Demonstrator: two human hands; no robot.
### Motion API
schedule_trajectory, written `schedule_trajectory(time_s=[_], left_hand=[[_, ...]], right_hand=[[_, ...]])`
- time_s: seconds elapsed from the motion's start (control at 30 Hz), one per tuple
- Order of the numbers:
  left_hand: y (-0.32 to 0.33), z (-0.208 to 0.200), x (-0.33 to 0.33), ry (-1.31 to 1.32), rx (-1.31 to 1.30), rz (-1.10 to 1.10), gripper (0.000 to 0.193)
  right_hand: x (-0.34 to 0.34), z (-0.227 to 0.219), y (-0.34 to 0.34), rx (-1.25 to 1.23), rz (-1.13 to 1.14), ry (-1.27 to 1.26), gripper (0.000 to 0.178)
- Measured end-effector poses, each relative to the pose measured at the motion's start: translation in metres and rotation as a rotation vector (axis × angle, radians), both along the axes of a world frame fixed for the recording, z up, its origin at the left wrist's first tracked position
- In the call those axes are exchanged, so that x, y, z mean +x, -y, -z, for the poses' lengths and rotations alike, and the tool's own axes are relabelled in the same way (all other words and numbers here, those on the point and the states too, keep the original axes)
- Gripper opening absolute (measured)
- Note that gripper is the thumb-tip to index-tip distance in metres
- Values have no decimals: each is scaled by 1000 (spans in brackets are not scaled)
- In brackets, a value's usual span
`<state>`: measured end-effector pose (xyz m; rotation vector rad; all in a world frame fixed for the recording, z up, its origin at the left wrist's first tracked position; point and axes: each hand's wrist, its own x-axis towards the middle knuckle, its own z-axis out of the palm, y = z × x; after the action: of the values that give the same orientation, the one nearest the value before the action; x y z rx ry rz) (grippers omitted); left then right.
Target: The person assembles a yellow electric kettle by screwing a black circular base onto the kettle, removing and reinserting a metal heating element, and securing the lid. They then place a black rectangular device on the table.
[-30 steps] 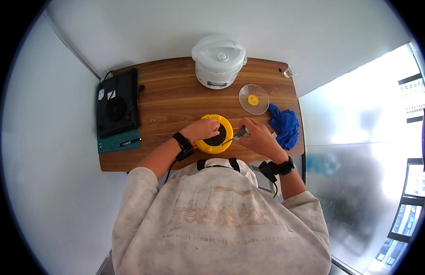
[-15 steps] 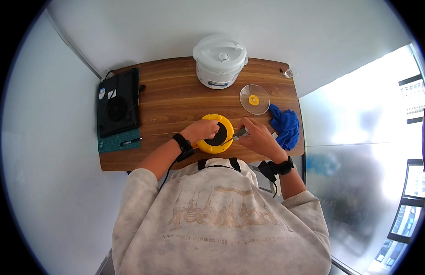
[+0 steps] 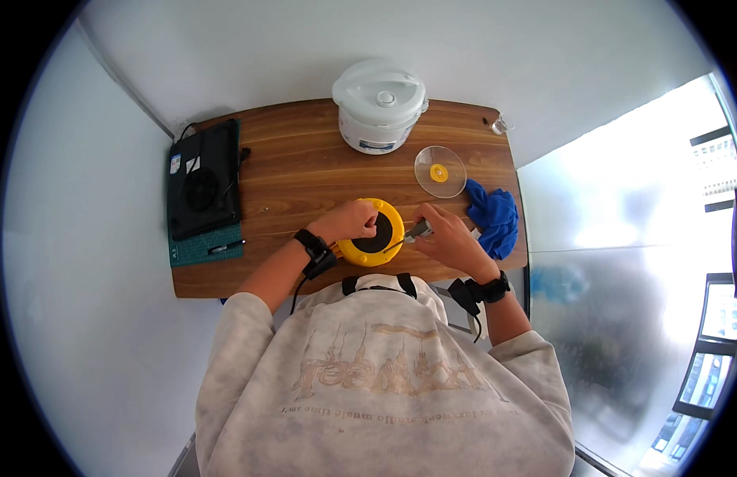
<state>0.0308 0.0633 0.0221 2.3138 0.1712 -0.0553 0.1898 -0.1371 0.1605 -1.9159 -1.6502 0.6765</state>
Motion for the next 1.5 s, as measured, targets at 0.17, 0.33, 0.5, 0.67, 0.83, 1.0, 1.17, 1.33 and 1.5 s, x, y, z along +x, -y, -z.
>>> schedule_trajectory(time_s=[0.17, 0.33, 0.5, 0.67, 0.83, 1.0, 1.17, 1.33, 1.5], left_hand=[[-22, -31, -16, 108, -85, -200, 20], [-50, -25, -60, 9, -137, -441, 20], [-59, 11, -106, -76, -115, -533, 21], [-56, 50, -137, -260, -160, -651, 20], [-52, 80, -150, -221, -371, -786, 23], [-41, 55, -131, -74, -563, -815, 25], [-45, 62, -125, -72, -194, -752, 24], [-50, 105, -142, -240, -104, -733, 23], [-45, 127, -157, -204, -113, -782, 20]], right_hand=[[-1, -3, -1, -70, 29, -12, 33], [-1, -1, -3, -64, 20, -12, 34], [1, 3, -6, -39, -2, -19, 36], [-2, 0, -10, -48, 14, -2, 33], [-2, 0, -11, -87, 145, -79, 31], [2, 13, -10, -6, 175, -55, 31], [0, 14, -13, 2, 179, -53, 30], [-1, 20, -15, 48, 193, -71, 30], [0, 19, -14, 36, 211, -66, 30]])
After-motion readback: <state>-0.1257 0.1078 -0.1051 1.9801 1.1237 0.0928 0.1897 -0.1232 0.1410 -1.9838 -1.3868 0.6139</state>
